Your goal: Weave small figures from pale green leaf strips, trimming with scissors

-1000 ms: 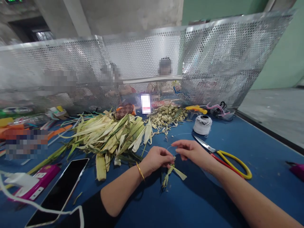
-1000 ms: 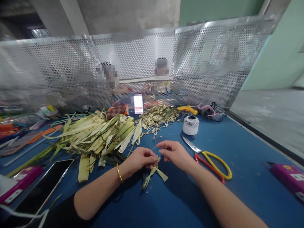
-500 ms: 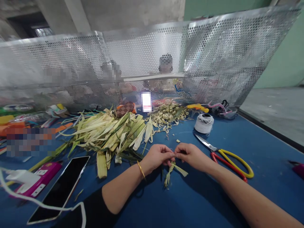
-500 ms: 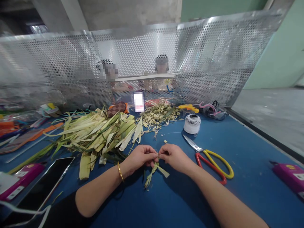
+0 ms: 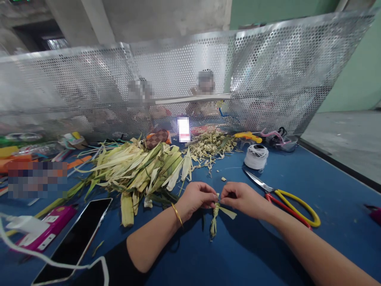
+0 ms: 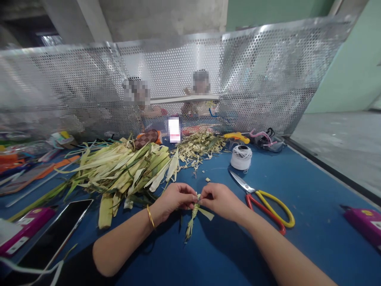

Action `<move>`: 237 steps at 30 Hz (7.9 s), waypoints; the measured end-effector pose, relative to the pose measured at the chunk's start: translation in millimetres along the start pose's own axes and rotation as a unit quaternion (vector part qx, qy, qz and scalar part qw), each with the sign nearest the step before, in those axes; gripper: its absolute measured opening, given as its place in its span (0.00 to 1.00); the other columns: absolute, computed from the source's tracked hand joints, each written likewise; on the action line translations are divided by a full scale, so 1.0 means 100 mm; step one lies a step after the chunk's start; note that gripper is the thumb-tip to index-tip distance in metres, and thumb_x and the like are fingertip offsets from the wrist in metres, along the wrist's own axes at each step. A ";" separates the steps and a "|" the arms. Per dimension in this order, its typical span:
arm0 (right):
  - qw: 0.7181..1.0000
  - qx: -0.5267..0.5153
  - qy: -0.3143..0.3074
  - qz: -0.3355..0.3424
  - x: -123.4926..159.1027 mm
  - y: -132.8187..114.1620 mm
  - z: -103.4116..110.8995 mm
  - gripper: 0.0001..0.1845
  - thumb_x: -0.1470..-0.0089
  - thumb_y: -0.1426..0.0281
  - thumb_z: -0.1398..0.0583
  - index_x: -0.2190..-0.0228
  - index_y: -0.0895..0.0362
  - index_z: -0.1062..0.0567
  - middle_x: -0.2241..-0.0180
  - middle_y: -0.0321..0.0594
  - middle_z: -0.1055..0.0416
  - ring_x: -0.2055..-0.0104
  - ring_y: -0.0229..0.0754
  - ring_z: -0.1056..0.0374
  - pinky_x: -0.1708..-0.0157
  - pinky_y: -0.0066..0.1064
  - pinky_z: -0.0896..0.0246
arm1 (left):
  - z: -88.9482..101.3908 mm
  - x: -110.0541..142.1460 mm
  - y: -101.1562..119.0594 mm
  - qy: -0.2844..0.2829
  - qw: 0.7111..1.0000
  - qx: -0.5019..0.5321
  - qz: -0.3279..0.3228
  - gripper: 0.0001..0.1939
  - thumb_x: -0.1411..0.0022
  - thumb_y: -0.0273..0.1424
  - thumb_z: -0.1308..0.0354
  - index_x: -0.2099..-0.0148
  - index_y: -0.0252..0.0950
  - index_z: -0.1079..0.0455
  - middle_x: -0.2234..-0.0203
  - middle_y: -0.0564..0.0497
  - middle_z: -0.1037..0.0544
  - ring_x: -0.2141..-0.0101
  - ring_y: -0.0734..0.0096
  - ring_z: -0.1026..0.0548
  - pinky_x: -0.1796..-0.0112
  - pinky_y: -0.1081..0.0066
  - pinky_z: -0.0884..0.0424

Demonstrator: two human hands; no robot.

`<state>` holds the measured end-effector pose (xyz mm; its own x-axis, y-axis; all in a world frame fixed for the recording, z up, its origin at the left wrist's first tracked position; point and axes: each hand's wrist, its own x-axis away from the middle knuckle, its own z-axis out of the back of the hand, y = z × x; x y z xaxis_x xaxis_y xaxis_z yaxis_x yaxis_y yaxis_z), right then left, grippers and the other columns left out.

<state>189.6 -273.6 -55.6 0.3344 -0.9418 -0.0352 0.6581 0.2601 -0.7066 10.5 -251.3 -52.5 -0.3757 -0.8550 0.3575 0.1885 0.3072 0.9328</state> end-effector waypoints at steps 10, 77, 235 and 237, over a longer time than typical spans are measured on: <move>0.999 0.002 -0.028 0.039 0.03 -0.05 0.03 0.05 0.54 0.72 0.41 0.78 0.56 0.27 0.76 0.35 0.35 0.74 0.36 0.39 0.74 0.27 0.48 | 0.00 -0.01 0.02 0.006 1.000 0.005 0.015 0.03 0.53 0.21 0.37 0.73 0.31 0.29 0.84 0.53 0.27 0.81 0.79 0.28 0.77 0.79 0.34; 0.966 -0.241 0.000 -0.098 -0.09 0.18 -0.10 0.07 0.60 0.66 0.41 0.78 0.57 0.30 0.80 0.34 0.31 0.77 0.36 0.37 0.73 0.28 0.42 | 0.01 -0.08 -0.22 0.161 0.859 -0.334 -0.353 0.05 0.45 0.26 0.41 0.71 0.38 0.24 0.73 0.54 0.24 0.70 0.75 0.28 0.67 0.76 0.36; 0.967 -0.244 0.008 -0.073 -0.10 0.17 -0.03 0.13 0.59 0.62 0.40 0.71 0.58 0.24 0.81 0.31 0.36 0.79 0.34 0.44 0.78 0.27 0.52 | -0.07 -0.07 -0.14 -0.014 0.992 0.024 -0.120 0.13 0.49 0.39 0.39 0.72 0.32 0.30 0.81 0.54 0.28 0.82 0.83 0.37 0.79 0.80 0.43; 0.964 -0.254 -0.003 -0.076 -0.09 0.16 -0.02 0.13 0.59 0.63 0.39 0.71 0.58 0.23 0.80 0.32 0.35 0.78 0.34 0.43 0.77 0.27 0.50 | -0.06 -0.08 -0.14 -0.017 0.993 0.028 -0.117 0.13 0.48 0.39 0.39 0.71 0.33 0.29 0.80 0.54 0.28 0.81 0.83 0.37 0.79 0.80 0.43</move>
<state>195.5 -261.6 -68.4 0.2654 -0.9591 0.0988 0.2843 -0.0200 -0.9585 16.6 -251.5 -69.0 -0.4330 -0.8917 0.1322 0.0424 0.1263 0.9911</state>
